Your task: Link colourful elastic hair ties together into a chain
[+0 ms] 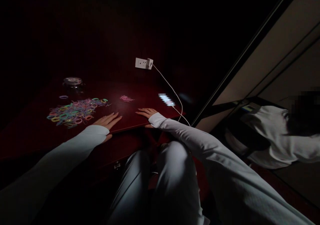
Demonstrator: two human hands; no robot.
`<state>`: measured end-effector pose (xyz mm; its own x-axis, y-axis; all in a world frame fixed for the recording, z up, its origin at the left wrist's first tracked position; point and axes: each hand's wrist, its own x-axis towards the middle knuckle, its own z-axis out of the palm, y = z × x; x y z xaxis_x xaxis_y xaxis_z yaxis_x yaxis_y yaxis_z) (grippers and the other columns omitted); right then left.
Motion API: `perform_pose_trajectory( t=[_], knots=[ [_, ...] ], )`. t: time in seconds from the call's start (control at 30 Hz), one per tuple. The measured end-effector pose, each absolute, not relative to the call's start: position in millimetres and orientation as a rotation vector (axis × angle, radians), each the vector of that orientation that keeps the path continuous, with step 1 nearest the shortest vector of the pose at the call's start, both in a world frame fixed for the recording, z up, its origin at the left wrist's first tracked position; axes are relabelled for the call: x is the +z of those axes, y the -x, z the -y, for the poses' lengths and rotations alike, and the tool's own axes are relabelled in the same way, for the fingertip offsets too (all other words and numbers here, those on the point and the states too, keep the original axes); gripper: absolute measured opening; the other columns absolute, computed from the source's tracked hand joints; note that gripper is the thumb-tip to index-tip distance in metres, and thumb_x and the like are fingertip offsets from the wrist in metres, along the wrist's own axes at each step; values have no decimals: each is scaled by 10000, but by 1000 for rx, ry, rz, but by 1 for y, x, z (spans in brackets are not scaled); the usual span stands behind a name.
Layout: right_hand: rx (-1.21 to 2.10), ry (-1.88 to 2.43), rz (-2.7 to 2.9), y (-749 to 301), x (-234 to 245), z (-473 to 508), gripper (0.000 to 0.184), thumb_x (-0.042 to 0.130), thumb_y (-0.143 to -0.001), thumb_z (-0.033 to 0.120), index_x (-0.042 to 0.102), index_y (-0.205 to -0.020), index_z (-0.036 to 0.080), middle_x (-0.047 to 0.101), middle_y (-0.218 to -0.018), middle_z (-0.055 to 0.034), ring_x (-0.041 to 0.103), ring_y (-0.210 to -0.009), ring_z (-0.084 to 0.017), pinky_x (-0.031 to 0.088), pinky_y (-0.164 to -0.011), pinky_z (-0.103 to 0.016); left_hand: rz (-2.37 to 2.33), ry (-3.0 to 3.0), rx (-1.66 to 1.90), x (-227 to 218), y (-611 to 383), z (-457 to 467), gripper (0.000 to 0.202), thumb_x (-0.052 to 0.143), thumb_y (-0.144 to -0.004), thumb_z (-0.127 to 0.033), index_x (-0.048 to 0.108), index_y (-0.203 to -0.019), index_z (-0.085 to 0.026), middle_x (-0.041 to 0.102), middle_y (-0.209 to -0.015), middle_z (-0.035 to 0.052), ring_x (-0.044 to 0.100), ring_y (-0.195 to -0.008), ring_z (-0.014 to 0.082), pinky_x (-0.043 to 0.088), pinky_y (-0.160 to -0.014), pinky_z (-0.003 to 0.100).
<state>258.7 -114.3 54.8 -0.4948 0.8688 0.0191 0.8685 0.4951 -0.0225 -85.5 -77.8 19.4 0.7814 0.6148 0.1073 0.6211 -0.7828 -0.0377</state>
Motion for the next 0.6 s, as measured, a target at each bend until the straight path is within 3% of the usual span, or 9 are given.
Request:
perform_pose_trajectory(
  t=[0.13, 0.33, 0.43, 0.6],
  knots=[
    [16, 1540, 2698, -261, 51, 115, 982, 816, -900, 415, 379, -1753, 201, 365, -1816, -169, 371, -1640, -390, 323, -1334, -565, 991, 2845, -187, 11, 84, 80, 882, 529, -875, -192, 399, -1744, -120, 314, -1833, 144, 344, -1692, 322, 365, -1350, 468],
    [58, 1566, 2685, -259, 50, 120, 986, 820, -914, 453, 368, -1758, 214, 343, -1829, -163, 339, -1670, -380, 330, -1340, -552, 1057, 2851, -353, -9, 84, 78, 836, 531, -857, -195, 522, -1692, -176, 417, -1789, 104, 438, -1641, 345, 415, -1313, 486],
    [99, 1575, 2662, -259, 52, 125, 985, 815, -932, 473, 352, -1765, 224, 332, -1833, -168, 306, -1698, -363, 333, -1350, -549, 1055, 2841, -436, -21, 83, 76, 735, 478, -925, -196, 588, -1652, -189, 493, -1733, 129, 507, -1589, 383, 469, -1257, 539],
    [84, 1655, 2589, -253, 35, 132, 942, 769, -994, 486, 309, -1784, 261, 329, -1836, -151, 283, -1722, -344, 303, -1384, -577, 1063, 2760, -587, -50, 76, 73, 806, 432, -976, -143, 343, -1761, -303, 631, -1618, 110, 616, -1496, 356, 538, -1170, 511]
  ],
)
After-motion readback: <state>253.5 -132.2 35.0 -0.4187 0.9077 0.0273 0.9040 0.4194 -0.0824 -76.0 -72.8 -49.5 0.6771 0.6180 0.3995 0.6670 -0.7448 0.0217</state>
